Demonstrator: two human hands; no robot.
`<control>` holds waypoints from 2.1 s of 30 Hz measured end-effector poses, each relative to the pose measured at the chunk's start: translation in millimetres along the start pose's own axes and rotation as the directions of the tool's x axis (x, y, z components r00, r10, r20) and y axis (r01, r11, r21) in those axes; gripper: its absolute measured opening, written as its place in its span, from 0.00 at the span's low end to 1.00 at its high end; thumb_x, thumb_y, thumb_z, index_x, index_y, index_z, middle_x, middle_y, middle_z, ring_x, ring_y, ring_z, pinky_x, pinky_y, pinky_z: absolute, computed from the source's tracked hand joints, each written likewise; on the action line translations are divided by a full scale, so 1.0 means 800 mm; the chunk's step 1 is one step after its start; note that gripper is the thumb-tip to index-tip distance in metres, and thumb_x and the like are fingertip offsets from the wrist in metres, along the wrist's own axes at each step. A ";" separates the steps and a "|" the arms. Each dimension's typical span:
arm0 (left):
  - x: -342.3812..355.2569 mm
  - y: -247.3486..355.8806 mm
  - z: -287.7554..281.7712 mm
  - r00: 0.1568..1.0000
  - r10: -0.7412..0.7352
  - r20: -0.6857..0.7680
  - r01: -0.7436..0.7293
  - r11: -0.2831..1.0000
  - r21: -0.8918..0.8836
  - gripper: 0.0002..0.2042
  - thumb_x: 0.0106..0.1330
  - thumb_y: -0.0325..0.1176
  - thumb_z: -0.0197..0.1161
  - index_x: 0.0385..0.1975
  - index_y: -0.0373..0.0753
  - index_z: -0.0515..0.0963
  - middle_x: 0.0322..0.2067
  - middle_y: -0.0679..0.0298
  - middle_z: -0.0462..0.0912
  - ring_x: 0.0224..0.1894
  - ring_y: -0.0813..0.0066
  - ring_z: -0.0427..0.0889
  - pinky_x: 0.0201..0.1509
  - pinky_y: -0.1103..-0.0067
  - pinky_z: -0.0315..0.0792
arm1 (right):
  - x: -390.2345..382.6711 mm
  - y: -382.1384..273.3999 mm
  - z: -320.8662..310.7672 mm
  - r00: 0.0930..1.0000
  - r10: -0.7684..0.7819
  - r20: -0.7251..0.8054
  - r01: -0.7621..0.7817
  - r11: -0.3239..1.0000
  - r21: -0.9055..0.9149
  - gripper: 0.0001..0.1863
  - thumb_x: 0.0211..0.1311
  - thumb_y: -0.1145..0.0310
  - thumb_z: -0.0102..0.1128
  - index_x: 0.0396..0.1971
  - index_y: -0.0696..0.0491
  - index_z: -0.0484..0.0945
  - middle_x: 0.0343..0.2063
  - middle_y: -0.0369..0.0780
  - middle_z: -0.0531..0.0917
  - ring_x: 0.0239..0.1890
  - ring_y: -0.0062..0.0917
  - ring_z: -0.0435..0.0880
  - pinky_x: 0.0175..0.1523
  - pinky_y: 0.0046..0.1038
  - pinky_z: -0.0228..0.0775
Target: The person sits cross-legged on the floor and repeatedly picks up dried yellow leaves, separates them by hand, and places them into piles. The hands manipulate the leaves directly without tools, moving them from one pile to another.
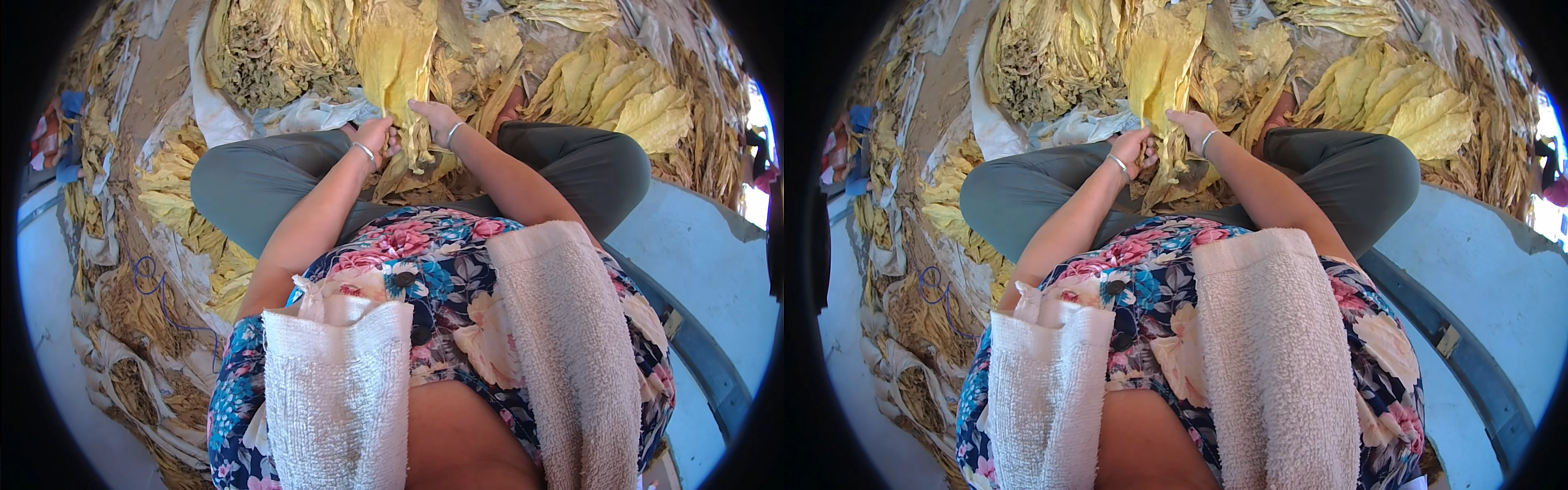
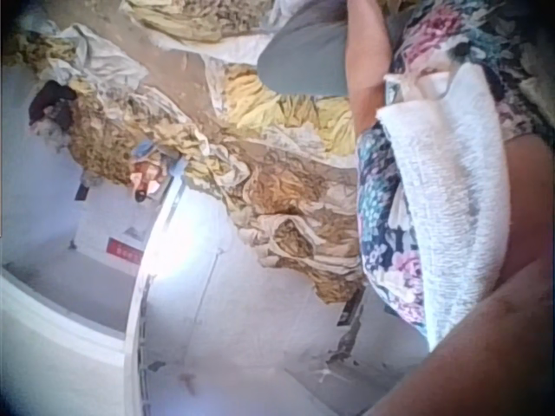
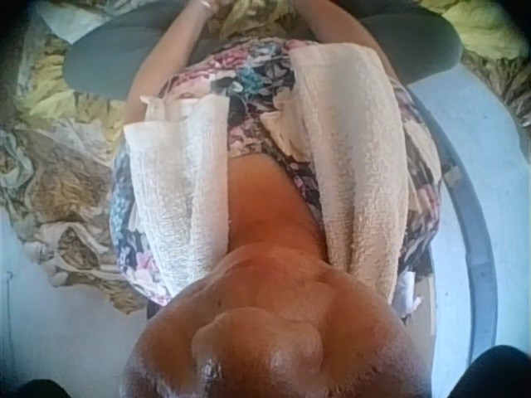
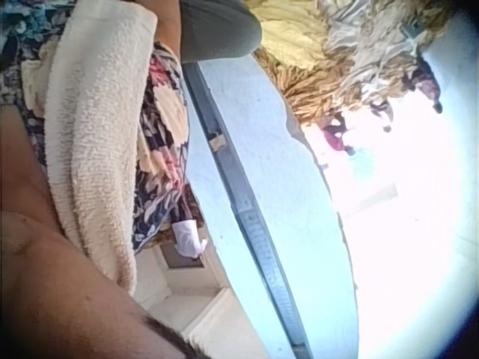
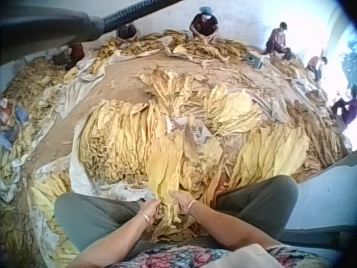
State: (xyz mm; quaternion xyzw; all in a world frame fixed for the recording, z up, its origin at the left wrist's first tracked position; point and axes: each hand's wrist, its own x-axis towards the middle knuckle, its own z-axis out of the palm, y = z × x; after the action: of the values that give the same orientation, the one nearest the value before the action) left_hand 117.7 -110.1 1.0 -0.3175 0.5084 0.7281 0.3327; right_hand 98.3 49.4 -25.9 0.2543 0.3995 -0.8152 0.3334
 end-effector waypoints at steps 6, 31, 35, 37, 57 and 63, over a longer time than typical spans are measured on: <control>0.000 -0.008 0.014 1.000 0.001 0.027 -0.007 0.974 0.228 0.08 0.57 0.39 0.56 0.23 0.43 0.67 0.15 0.73 0.64 0.13 0.82 0.60 0.12 0.82 0.55 | -0.007 0.009 0.009 0.998 0.028 -0.060 -0.033 0.996 -0.081 0.17 0.51 0.65 0.57 0.37 0.61 0.69 0.33 0.44 0.76 0.33 0.29 0.77 0.33 0.33 0.71; -0.419 -0.020 -0.289 -0.115 0.449 -0.886 -0.915 0.299 0.270 0.12 0.64 0.36 0.46 0.35 0.33 0.68 0.11 0.73 0.55 0.12 0.87 0.53 0.14 0.86 0.52 | 0.022 -0.013 -0.007 0.960 0.249 -0.124 -0.263 0.958 -0.113 0.16 0.57 0.61 0.46 0.41 0.54 0.71 0.38 0.41 0.78 0.38 0.33 0.77 0.44 0.38 0.68; -0.449 -0.166 -0.376 -0.382 0.084 -0.920 -0.741 0.566 0.360 0.12 0.62 0.37 0.44 0.35 0.35 0.68 0.11 0.71 0.60 0.11 0.83 0.58 0.13 0.84 0.57 | 0.048 -0.032 -0.046 0.947 0.231 -0.222 -0.295 0.899 -0.323 0.16 0.58 0.59 0.45 0.41 0.53 0.71 0.37 0.39 0.78 0.38 0.33 0.76 0.45 0.38 0.67; -0.456 -0.258 -0.406 -0.448 -0.114 -0.887 -0.646 0.727 0.233 0.13 0.61 0.39 0.43 0.35 0.36 0.69 0.11 0.69 0.62 0.11 0.81 0.59 0.14 0.82 0.58 | 0.035 -0.035 -0.036 0.946 0.210 -0.248 -0.301 0.854 -0.425 0.16 0.58 0.58 0.45 0.41 0.53 0.71 0.37 0.39 0.77 0.38 0.33 0.76 0.45 0.37 0.67; -0.473 -0.348 -0.506 -0.360 -0.368 -0.857 -0.852 0.504 0.142 0.14 0.59 0.36 0.39 0.31 0.31 0.69 0.13 0.65 0.65 0.13 0.76 0.64 0.14 0.81 0.61 | -0.017 -0.040 0.030 0.955 0.153 -0.253 -0.273 0.782 -0.561 0.18 0.58 0.59 0.44 0.44 0.54 0.69 0.39 0.39 0.77 0.40 0.31 0.75 0.47 0.35 0.66; -0.440 -0.325 -0.501 0.072 -0.496 -0.865 -0.889 0.362 -0.281 0.07 0.56 0.35 0.45 0.28 0.40 0.67 0.09 0.70 0.58 0.08 0.78 0.58 0.10 0.81 0.55 | -0.037 -0.032 0.072 0.952 0.129 -0.277 -0.265 0.801 -0.537 0.19 0.57 0.59 0.46 0.45 0.54 0.68 0.39 0.39 0.76 0.40 0.31 0.75 0.46 0.35 0.66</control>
State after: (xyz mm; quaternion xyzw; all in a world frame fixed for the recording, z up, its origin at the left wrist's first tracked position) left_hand 580.9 -480.3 32.5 -0.7132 0.1493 0.4944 -0.4740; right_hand 90.1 24.3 38.4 0.2750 0.6307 -0.5849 0.4295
